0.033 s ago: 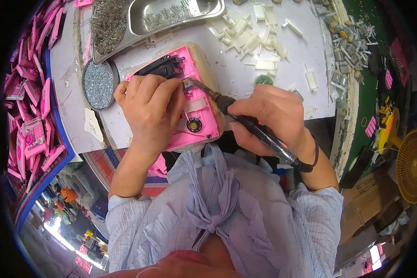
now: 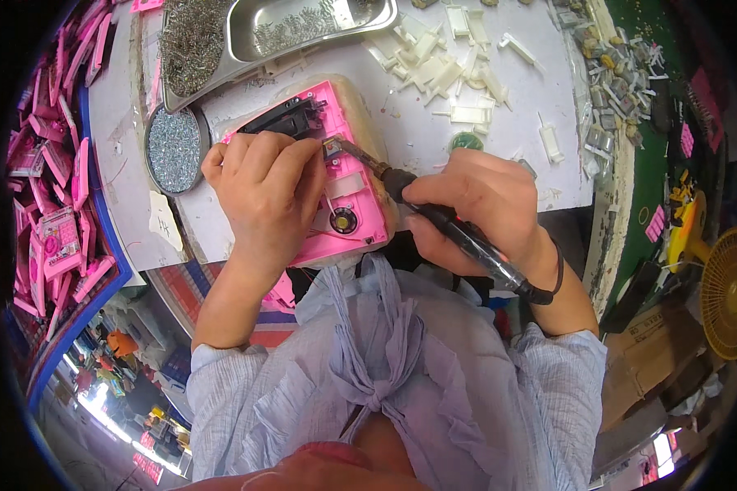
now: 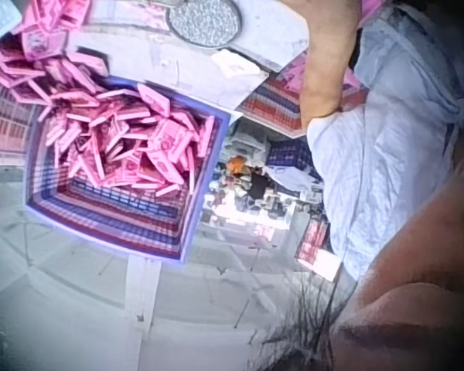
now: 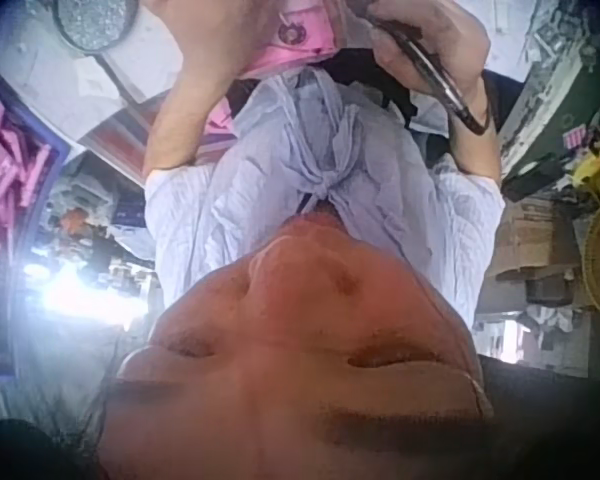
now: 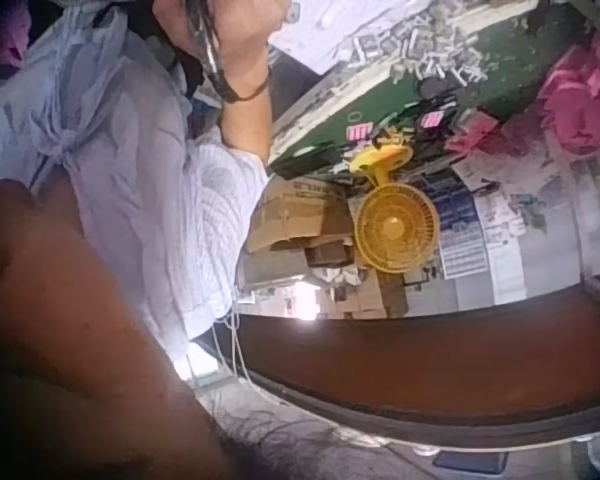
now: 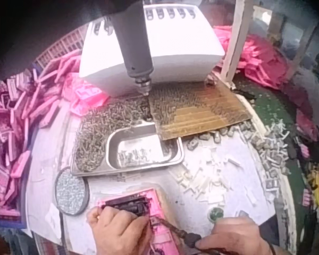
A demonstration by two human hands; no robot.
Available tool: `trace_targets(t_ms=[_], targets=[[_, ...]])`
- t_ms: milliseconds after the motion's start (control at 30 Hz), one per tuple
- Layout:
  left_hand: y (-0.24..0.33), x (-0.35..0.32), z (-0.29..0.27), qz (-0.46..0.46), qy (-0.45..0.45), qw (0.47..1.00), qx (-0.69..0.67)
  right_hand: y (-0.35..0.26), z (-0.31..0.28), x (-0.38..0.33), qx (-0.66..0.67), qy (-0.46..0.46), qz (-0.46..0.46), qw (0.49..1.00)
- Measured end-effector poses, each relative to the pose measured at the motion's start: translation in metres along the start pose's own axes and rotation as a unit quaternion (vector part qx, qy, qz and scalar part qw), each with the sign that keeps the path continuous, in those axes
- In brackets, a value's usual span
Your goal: Assembling, soldering, and testing components for a pink toy camera or device at a workbench.
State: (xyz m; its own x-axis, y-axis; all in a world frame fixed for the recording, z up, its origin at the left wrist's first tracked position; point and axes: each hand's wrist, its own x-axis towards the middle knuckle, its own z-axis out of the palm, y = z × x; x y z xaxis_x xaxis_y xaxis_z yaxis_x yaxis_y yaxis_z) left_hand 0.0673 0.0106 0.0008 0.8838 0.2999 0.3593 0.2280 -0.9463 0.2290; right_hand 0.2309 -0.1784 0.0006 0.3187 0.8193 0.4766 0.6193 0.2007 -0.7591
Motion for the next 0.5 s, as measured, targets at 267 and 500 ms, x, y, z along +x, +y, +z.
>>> trace_targets(t_ms=[267, 500], targets=[[-0.0005, -0.0007, 0.0006, 0.002, 0.004, 1.000, -0.009, -0.0021, -0.0015, 0.0032, -0.014, -0.008, -0.005, 1.000], [0.0011, -0.0004, 0.0007, -0.001, 0.012, 1.000, -0.003, -0.0049, -0.0074, 0.0006, -0.004, -0.001, -0.004, 1.000]])
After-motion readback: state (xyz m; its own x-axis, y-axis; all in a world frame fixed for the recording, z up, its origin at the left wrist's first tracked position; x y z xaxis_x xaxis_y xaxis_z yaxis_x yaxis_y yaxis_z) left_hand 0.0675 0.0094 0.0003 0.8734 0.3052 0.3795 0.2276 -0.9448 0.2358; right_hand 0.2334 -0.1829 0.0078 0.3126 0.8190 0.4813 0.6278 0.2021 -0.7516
